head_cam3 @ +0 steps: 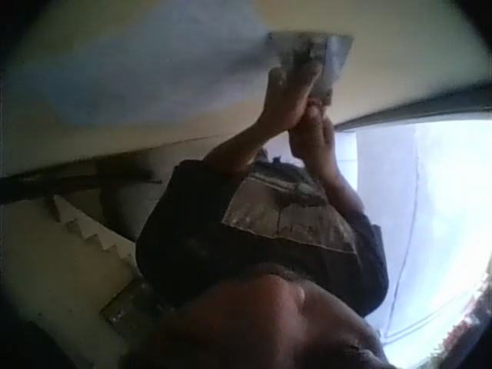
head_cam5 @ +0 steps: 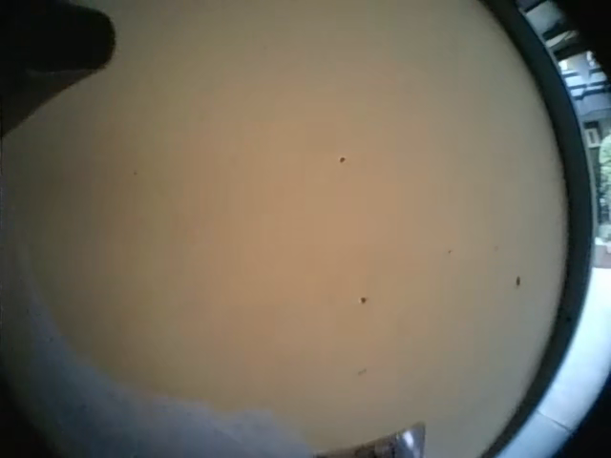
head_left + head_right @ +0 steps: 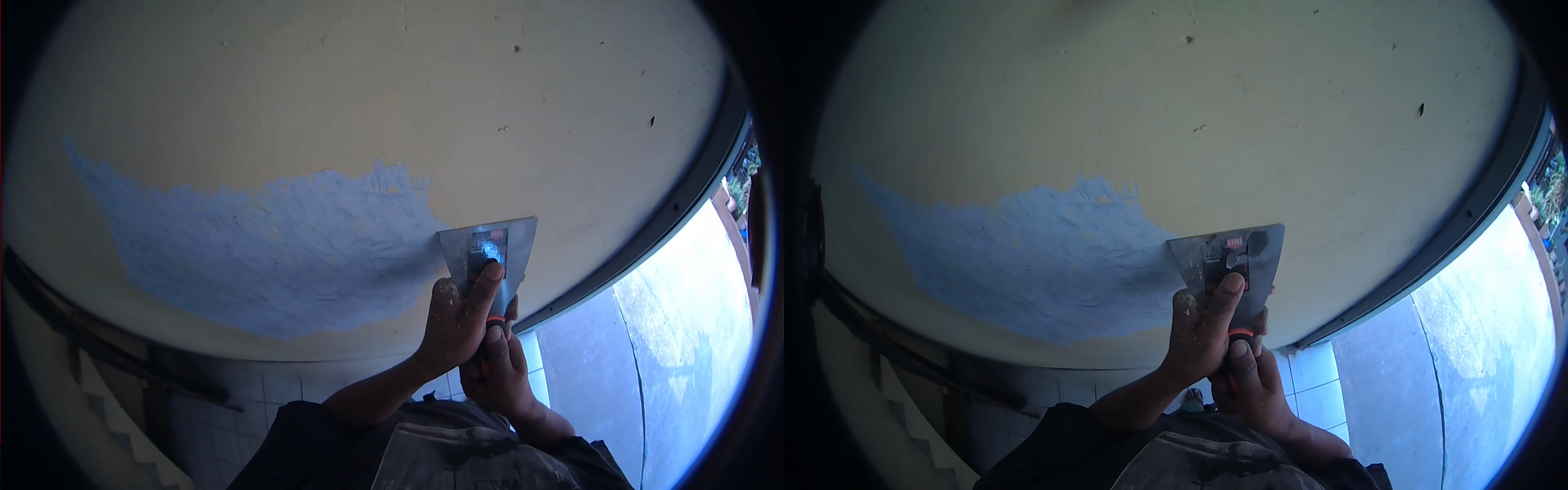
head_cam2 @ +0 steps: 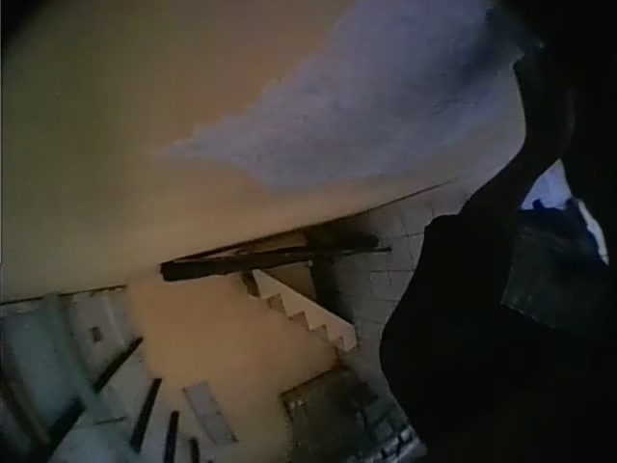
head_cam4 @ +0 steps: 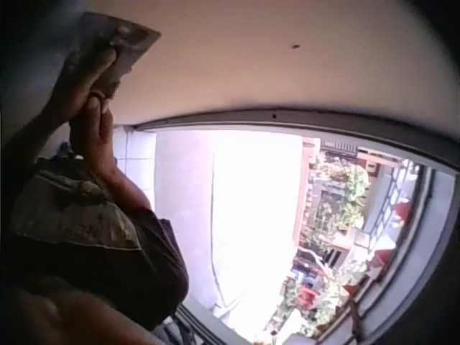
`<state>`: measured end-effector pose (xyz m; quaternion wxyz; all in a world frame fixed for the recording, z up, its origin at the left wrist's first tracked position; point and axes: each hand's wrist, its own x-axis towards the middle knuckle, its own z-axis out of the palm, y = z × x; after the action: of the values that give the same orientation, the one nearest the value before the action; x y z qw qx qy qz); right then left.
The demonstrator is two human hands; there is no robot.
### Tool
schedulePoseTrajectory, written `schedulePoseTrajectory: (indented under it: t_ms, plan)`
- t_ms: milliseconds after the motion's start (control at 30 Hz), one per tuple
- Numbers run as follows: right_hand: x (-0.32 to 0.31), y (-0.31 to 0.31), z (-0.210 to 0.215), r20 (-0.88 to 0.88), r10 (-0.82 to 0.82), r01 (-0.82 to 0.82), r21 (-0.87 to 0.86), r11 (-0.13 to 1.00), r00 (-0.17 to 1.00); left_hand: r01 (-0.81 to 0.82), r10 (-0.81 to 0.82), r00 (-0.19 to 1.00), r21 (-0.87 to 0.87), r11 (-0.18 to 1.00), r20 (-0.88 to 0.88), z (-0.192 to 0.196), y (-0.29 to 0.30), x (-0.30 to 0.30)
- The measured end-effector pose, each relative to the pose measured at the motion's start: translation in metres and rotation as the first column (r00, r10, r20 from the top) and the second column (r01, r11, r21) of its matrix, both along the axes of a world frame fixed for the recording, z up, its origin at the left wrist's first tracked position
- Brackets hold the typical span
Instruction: The person scrapes old paint or plaster from a wall with a paint scraper.
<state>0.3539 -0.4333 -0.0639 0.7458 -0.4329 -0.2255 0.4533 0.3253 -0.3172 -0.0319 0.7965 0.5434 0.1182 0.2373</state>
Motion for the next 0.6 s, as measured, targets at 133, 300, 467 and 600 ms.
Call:
schedulePoseTrajectory:
  t_ms: [133, 300, 467, 600]
  plan:
    - [0.000, -0.001, -0.017, 0.032, 0.005, -0.006, 0.012, 1.000, 0.999, -0.069, 0.066, 0.997, 0.082, 0.994, 0.040, -0.011, -0.002, 0.004]
    - [0.008, 0.009, 0.005, 0.077, 0.051, -0.053, 0.019, 0.998, 0.996, -0.086, 0.078, 0.995, 0.118, 0.989, 0.070, 0.009, 0.005, 0.005]
    - [0.000, 0.004, -0.002, 0.003, 0.007, -0.007, -0.008, 1.000, 1.000, -0.051, 0.050, 0.998, 0.042, 0.998, 0.026, -0.006, 0.002, 0.006]
    - [0.005, 0.008, 0.022, 0.022, 0.070, -0.071, 0.047, 0.996, 0.997, -0.016, 0.015, 1.000, 0.043, 0.999, 0.024, 0.024, 0.003, 0.001]
